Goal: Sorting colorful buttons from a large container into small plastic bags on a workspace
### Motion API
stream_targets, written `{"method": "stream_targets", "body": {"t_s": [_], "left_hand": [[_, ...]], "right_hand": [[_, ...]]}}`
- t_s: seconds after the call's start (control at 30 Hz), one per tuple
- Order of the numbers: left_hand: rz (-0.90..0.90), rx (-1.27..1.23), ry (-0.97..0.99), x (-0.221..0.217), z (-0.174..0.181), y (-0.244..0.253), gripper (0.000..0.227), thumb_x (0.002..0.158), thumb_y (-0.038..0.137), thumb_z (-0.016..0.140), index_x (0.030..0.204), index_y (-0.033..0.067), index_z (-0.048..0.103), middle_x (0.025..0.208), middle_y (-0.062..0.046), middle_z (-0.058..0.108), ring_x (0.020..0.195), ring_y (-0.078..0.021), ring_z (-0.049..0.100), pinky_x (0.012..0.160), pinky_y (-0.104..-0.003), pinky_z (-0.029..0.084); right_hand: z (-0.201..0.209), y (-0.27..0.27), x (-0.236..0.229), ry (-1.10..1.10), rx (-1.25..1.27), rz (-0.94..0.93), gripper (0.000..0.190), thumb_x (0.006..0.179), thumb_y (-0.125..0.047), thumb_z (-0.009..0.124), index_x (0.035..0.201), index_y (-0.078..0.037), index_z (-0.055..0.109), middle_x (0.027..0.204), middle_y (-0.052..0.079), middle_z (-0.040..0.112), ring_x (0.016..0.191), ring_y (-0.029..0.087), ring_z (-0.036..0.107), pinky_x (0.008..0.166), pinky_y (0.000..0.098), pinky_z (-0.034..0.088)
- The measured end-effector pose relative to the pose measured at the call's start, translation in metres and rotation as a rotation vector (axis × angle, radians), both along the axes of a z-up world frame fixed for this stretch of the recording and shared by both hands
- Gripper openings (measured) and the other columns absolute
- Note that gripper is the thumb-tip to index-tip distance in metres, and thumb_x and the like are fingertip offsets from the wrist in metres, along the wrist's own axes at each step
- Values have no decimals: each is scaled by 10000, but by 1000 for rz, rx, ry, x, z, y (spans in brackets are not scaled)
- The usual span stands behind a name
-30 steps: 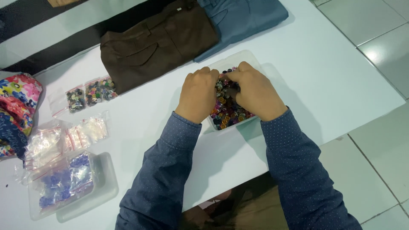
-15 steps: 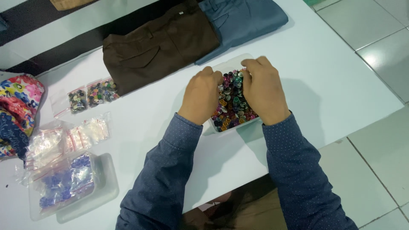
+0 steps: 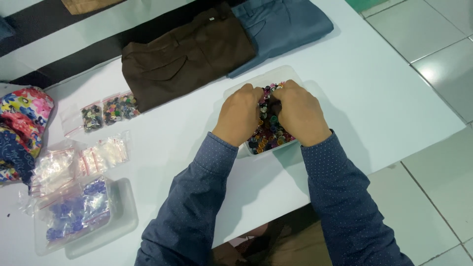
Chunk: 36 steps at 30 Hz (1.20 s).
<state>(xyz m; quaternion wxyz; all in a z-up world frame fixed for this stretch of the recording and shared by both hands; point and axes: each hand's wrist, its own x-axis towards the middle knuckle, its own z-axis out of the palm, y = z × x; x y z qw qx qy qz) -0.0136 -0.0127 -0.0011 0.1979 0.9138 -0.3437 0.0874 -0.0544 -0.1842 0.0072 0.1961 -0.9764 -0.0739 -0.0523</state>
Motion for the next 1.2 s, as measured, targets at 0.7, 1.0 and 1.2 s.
{"method": "stream_targets", "body": {"t_s": [0.7,1.0,1.2], "left_hand": [[5,-441,145,-20,35,-5,792,899,-160,600,1587,-18,236,1005,-230,609,924,-390,695,795,-527,617],[82,-509,-113,-34,11,20,795,943,-97,645,1620,85,268,954,-81,570,827,-254,655,736,-391,609],[209,-442,-240,-54,-2,76,559,850,-45,727,1351,107,532,926,-26,564,777,-227,694,676,-344,616]], "right_hand": [[36,13,-8,-83,814,87,353,953,55,589,1304,34,620,936,211,711,797,208,653,646,346,522],[8,10,2,-251,844,190,331,973,83,580,1302,62,615,984,202,665,751,181,625,613,308,504],[44,50,-30,-464,559,280,131,1023,31,679,1139,28,742,1005,180,668,795,266,653,613,326,474]]}}
